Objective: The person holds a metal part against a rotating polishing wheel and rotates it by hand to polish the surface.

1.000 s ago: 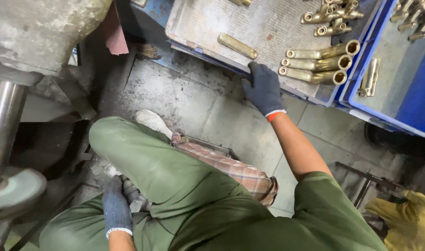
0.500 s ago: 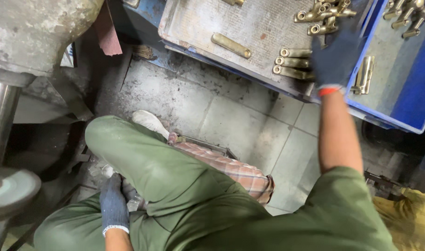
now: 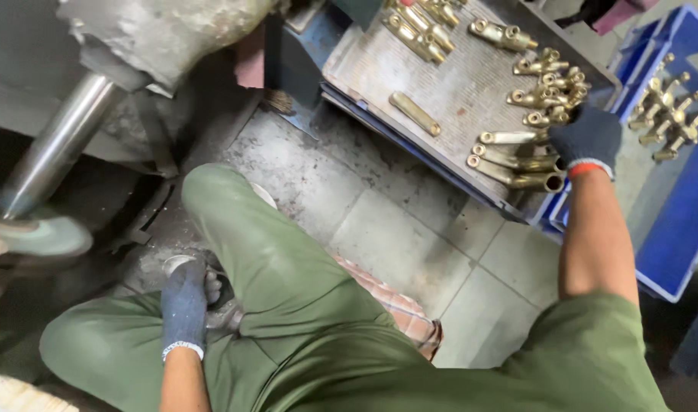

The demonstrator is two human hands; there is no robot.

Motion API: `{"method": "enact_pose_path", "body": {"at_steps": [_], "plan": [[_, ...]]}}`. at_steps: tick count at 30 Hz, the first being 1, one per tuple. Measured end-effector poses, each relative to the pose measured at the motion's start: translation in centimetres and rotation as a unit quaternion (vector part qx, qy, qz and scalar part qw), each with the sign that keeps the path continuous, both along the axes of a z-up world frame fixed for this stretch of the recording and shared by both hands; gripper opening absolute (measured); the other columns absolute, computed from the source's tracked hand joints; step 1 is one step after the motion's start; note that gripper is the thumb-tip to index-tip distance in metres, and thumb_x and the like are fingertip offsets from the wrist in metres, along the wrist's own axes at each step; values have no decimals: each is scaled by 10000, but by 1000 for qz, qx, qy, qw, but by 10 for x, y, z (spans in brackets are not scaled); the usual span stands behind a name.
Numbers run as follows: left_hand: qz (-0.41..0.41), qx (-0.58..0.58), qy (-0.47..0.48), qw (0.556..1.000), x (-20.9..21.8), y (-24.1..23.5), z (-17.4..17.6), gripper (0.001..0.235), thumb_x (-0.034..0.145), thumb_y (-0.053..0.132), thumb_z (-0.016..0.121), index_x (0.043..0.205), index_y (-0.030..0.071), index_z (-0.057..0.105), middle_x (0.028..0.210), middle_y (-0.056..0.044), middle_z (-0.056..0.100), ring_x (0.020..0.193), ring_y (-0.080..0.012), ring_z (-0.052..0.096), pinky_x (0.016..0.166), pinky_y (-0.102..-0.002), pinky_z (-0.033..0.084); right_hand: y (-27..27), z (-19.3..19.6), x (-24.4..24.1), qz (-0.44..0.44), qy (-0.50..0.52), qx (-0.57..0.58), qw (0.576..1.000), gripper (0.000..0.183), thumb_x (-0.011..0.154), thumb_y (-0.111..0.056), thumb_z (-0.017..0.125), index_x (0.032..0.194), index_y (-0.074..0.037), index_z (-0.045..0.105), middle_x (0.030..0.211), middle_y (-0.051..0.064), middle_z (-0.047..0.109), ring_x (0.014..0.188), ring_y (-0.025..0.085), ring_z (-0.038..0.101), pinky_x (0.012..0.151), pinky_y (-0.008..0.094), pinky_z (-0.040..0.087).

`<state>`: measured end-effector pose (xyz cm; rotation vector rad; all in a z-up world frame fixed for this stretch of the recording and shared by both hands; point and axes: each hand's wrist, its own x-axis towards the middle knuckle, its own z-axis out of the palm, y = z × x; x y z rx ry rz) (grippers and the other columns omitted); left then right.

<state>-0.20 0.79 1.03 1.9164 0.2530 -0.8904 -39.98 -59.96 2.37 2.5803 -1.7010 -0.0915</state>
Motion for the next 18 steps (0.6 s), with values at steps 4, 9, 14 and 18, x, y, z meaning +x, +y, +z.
{"method": "enact_pose_path", "body": {"at_steps": [4,9,14,18], "plan": [[20,3,-83,996,-2,-5,24,222,1012,227,601,979,13,653,849,-60,663,694,-126,618,643,-279,505,55,63,18,60,-127,-81,987,319,834,-242,681,1053,-21,754,866,169,733,923,355,704,863,464,562],[-127,0,-332,935,-25,-18,83,255,1000,186,651,1144,-18,702,1053,-128,739,914,-218,696,837,-341,539,167,103,63,-207,-459,258,825,390,965,-424,690,1122,-69,656,750,19,569,661,189,547,596,369,429],[-292,-52,-332,895,-53,-44,137,513,831,304,777,1271,70,650,1186,-155,697,1051,-305,687,896,-399,535,303,77,137,-202,-512,629,549,262,993,-331,542,1012,-76,602,712,129,668,454,149,534,416,286,433],[-343,-57,-352,869,-63,-23,164,633,787,274,809,1353,88,596,1292,-167,613,1159,-367,595,968,-469,486,360,87,184,-47,-421,730,536,342,1047,-311,523,1010,14,623,721,128,665,422,119,490,413,262,391]]}}
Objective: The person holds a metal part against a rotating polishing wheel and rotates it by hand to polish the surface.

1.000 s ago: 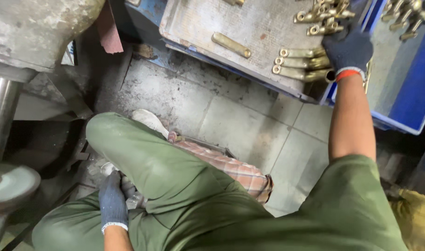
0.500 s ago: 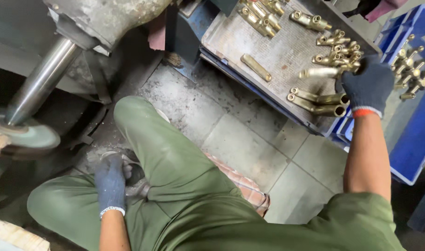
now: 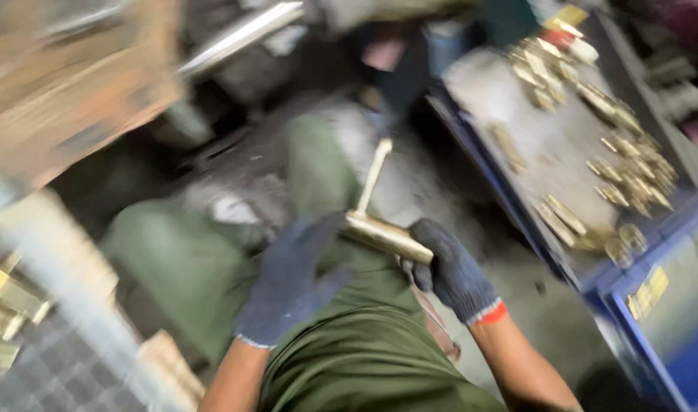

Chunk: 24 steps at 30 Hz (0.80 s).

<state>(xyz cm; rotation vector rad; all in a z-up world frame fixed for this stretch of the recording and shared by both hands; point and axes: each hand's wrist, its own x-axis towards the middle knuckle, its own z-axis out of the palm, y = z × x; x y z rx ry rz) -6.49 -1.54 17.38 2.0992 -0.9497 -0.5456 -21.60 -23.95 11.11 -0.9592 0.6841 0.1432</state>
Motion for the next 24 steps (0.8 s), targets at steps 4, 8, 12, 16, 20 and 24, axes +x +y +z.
{"method": "enact_pose_path", "body": {"at_steps": [4,8,12,16,20,24], "plan": [[38,-13,-54,998,-6,55,-2,616,770,221,804,1340,119,598,1392,-142,546,1239,-368,566,1001,-470,500,55,31,43,108,63,37,991,391,980,-364,498,1032,-14,666,677,103,655,367,110,456,364,251,355],[135,-19,-113,984,-27,84,-35,571,775,183,804,1317,152,625,1408,-159,512,1226,-363,565,966,-467,511,88,41,64,207,75,-13,975,350,987,-358,534,1016,-23,631,719,107,672,422,132,502,425,266,418],[233,-13,-208,950,-41,93,-63,588,767,105,776,1336,160,637,1391,-167,502,1213,-373,563,991,-469,515,113,39,73,251,96,13,963,304,969,-346,545,1003,-49,600,690,116,661,405,159,517,387,292,393],[266,-115,-171,942,-33,110,-71,563,748,89,779,1289,105,623,1340,-175,557,1216,-365,589,1025,-451,520,114,41,82,312,47,0,949,349,960,-343,527,1067,-30,640,705,103,680,436,164,563,448,283,440],[322,-264,44,908,-18,123,-76,417,879,156,800,1255,69,642,1260,-147,668,1165,-331,670,1031,-416,563,103,30,108,186,-143,-240,942,260,1093,-194,535,1087,55,608,793,113,636,616,155,578,583,278,473],[207,-210,-78,952,13,153,-86,510,813,284,878,1198,43,647,1212,-147,679,1130,-302,686,999,-402,556,96,-6,163,189,-182,-245,934,304,1082,-160,441,1305,0,572,1017,77,679,901,134,654,828,256,546]]}}
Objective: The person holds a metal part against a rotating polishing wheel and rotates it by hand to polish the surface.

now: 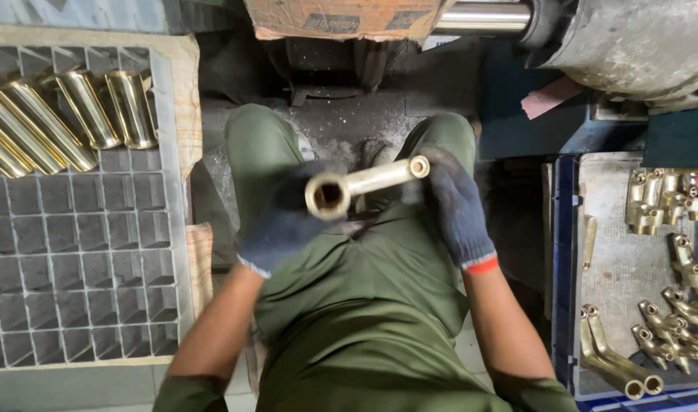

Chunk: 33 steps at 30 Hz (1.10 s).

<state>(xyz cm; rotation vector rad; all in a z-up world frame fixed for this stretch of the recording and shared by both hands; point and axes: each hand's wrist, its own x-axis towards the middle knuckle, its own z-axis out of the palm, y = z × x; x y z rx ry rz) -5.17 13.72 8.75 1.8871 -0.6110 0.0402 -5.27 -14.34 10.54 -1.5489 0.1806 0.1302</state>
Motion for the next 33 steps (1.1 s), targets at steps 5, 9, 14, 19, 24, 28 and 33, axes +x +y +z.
{"method": "enact_pose_path", "body": {"at_steps": [5,9,14,19,24,28,33], "plan": [[8,131,-26,991,66,12,-20,465,827,181,859,1240,70,676,1237,-137,680,1131,-296,678,990,-383,553,0,-43,54,39,92,147,984,264,1077,-178,496,1236,-6,618,934,69,687,802,138,669,764,271,580],[50,-6,39,998,89,5,-23,521,836,91,804,1321,62,613,1370,-152,648,1277,-315,650,1072,-381,548,13,-78,96,7,76,116,990,222,1069,-150,557,1206,-4,653,961,50,674,804,125,643,719,264,549],[104,112,17,988,89,-4,-13,545,777,40,774,1303,56,631,1339,-166,648,1260,-356,618,1040,-398,528,24,-105,122,-17,70,134,988,189,1073,-148,577,1180,-25,673,950,27,659,792,104,625,716,260,568],[103,107,57,987,95,-7,-9,575,768,37,756,1324,58,612,1338,-165,652,1249,-357,642,1026,-403,549,29,-113,130,-37,107,131,985,151,1029,-148,577,1091,-39,661,882,40,674,711,121,656,658,271,597],[116,118,123,979,104,-10,-7,563,809,110,785,1330,31,588,1249,-203,668,1124,-369,681,909,-409,560,29,-116,135,-23,90,105,990,173,1041,-149,574,1078,-28,693,856,34,657,686,109,625,624,261,555],[136,95,176,970,114,-8,-14,496,859,205,780,1273,9,589,1103,-182,715,999,-306,722,850,-385,557,27,-116,134,-33,102,110,988,189,1055,-171,553,1049,-28,676,801,44,648,636,131,614,576,268,518],[141,13,300,943,124,-6,-27,283,984,266,682,1146,36,653,960,-84,741,876,-181,712,786,-322,562,27,-117,137,-56,119,144,981,194,1056,-200,561,1066,-35,662,817,35,643,644,140,621,563,289,530]]}}
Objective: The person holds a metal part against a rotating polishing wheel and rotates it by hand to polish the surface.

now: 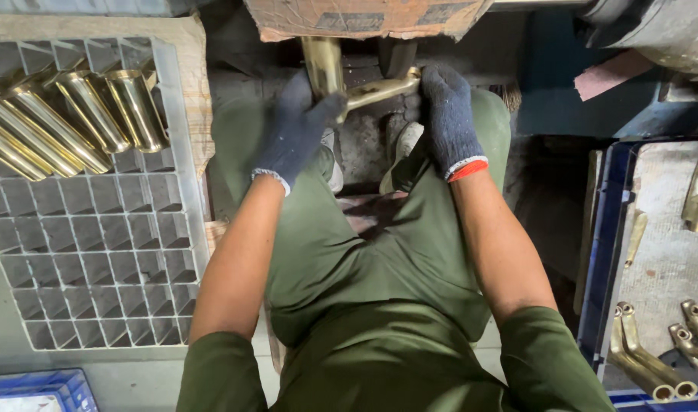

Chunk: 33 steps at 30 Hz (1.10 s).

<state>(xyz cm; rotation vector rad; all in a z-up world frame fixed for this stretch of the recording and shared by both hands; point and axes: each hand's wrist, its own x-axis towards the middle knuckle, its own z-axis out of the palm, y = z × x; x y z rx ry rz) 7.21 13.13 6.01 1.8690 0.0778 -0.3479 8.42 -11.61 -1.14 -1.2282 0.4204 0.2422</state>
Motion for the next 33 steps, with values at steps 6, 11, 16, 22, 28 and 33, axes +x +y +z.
{"method": "enact_pose_path", "body": {"at_steps": [6,11,16,22,28,33], "plan": [[117,-277,117,946,16,-9,-10,188,951,195,652,1074,54,633,928,-33,677,752,-143,662,642,-305,576,-1,10,2,29,11,9,999,260,1075,-287,523,990,-61,618,771,50,639,572,143,565,513,290,481],[175,-283,169,928,31,-6,-31,198,975,234,605,1005,40,628,842,-62,662,636,-182,656,535,-322,527,5,23,1,28,48,24,998,265,1068,-297,520,977,-72,626,712,37,609,535,134,545,477,297,463],[158,-310,202,916,36,-1,-81,259,1024,312,533,1019,71,629,799,-65,642,630,-171,640,520,-298,493,7,24,2,66,65,-32,995,283,1071,-276,505,917,-57,596,684,43,583,483,146,510,437,302,436],[190,-279,262,904,41,6,-116,301,996,368,548,1033,85,646,832,-55,648,621,-154,617,492,-288,470,12,11,9,83,101,-32,991,252,1036,-219,479,864,-59,568,660,60,583,451,164,501,405,319,426],[136,-257,280,915,22,9,-70,354,970,432,568,1101,118,667,859,-61,662,655,-152,615,537,-263,439,13,30,-2,102,75,-29,992,248,1038,-226,487,896,-46,581,657,66,575,456,164,491,416,319,417],[51,-157,33,986,-37,10,-11,410,970,277,669,1311,57,611,1047,-63,672,933,-166,631,786,-349,544,-2,58,-46,120,37,35,991,257,1066,-206,487,1039,12,622,762,63,618,579,154,557,540,299,480]]}}
